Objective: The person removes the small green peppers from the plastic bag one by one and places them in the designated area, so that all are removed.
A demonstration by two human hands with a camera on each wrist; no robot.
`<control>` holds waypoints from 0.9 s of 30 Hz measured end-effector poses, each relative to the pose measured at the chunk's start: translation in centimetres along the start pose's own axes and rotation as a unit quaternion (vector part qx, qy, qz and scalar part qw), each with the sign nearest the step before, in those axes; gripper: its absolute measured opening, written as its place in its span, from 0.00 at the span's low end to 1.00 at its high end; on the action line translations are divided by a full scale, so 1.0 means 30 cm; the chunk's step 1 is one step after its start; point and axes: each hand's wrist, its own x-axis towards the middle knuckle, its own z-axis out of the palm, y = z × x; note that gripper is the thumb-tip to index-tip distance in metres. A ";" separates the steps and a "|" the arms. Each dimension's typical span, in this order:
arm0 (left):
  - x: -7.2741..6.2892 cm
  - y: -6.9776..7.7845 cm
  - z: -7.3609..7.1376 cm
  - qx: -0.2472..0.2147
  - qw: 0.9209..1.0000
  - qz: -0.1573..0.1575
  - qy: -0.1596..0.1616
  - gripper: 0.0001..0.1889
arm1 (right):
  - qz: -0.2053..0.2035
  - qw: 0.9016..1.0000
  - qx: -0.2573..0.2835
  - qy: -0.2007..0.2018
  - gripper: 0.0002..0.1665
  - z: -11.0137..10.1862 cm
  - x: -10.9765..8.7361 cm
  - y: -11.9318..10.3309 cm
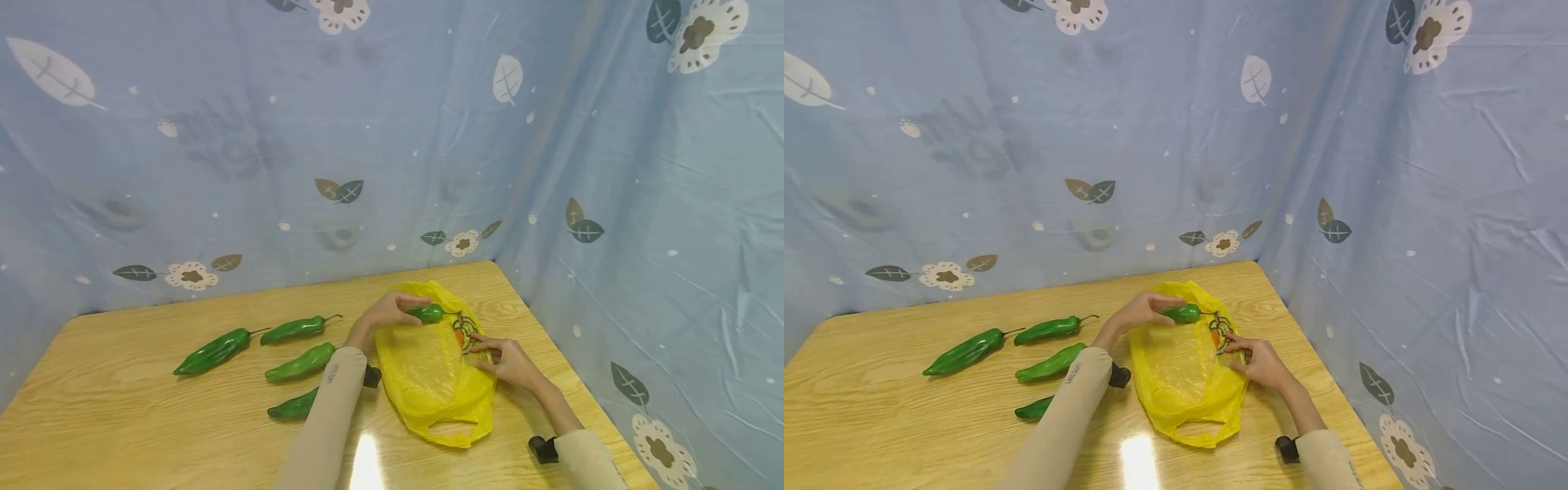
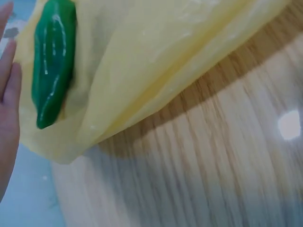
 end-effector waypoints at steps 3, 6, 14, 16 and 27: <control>0.007 -0.016 0.004 0.041 0.998 -0.018 0.051 0.27 | 0.000 1.000 0.002 -0.001 0.17 0.003 -0.001 0.002; 0.016 -0.032 0.010 0.079 0.993 -0.032 0.082 0.28 | 0.000 1.000 0.005 0.002 0.17 0.004 -0.001 0.008; 0.049 -0.063 0.037 0.203 0.975 -0.044 0.078 0.30 | -0.008 1.000 0.005 0.015 0.16 -0.001 -0.009 0.025; 0.050 -0.064 0.041 0.220 0.970 -0.057 0.081 0.30 | -0.011 1.000 0.008 0.013 0.16 -0.001 -0.009 0.025; 0.058 0.006 0.022 0.260 0.960 -0.076 0.065 0.27 | -0.008 1.000 0.002 0.009 0.16 -0.011 -0.018 0.026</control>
